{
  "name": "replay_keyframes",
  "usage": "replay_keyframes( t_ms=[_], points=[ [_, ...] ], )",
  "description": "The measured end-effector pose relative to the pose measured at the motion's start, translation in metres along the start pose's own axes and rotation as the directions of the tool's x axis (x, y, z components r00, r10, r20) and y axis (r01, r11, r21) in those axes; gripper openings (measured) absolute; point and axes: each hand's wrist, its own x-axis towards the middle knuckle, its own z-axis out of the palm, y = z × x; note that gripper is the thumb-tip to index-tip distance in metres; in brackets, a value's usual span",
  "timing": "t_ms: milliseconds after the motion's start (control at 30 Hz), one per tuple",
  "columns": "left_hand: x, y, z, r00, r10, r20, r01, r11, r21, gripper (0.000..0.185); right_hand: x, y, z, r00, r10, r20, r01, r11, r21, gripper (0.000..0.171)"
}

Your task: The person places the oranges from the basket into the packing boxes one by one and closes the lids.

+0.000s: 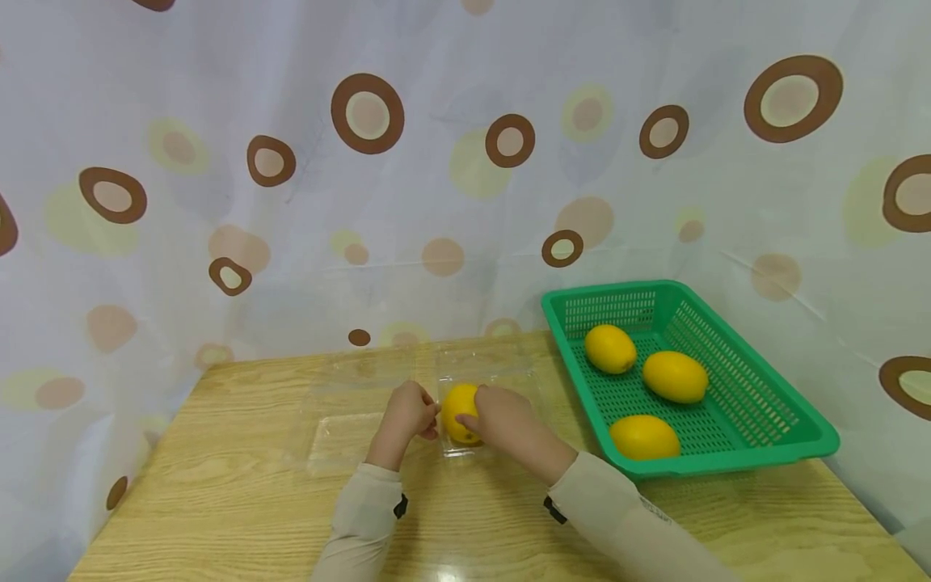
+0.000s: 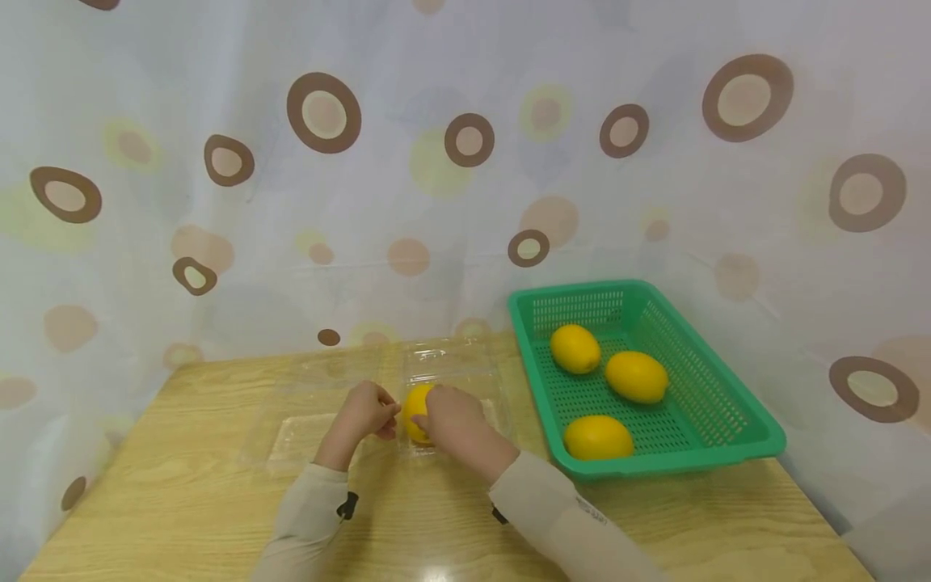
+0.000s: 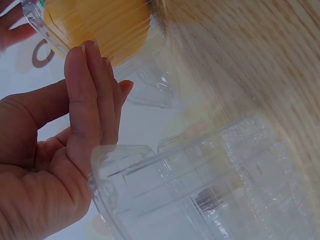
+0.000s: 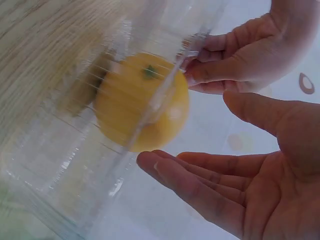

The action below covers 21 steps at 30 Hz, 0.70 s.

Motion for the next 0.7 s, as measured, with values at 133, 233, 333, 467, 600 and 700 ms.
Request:
replay_keyframes(
  t_ms=[133, 233, 333, 467, 600, 700],
  points=[
    [0.000, 0.000, -0.001, 1.000, 0.000, 0.000, 0.000, 1.000, 0.002, 0.014, -0.011, -0.001, -0.014, 0.999, -0.011, -0.045, 0.013, 0.999, 0.041, 0.038],
    [-0.001, 0.000, -0.001, 1.000, 0.001, 0.006, -0.001, 1.000, 0.004, 0.015, -0.021, 0.001, -0.029, 0.996, -0.007, -0.089, 0.015, 0.996, 0.087, 0.039],
    [-0.002, 0.000, -0.002, 1.000, 0.008, 0.009, -0.008, 1.000, 0.009, 0.015, -0.031, 0.008, -0.045, 0.990, -0.006, -0.142, 0.024, 0.992, 0.123, 0.044],
    [-0.002, -0.001, -0.002, 1.000, 0.022, 0.010, -0.022, 1.000, 0.012, 0.016, -0.045, 0.026, -0.067, 0.975, 0.012, -0.224, 0.022, 0.988, 0.152, 0.046],
    [0.000, -0.002, -0.001, 0.999, 0.032, 0.010, -0.032, 0.999, -0.002, 0.016, -0.058, 0.048, -0.082, 0.952, 0.033, -0.303, 0.015, 0.988, 0.155, 0.045],
    [0.000, -0.002, -0.001, 1.000, 0.030, 0.007, -0.030, 1.000, -0.004, 0.015, -0.066, 0.063, -0.088, 0.950, 0.061, -0.307, -0.019, 0.990, 0.139, 0.048]
  ],
)
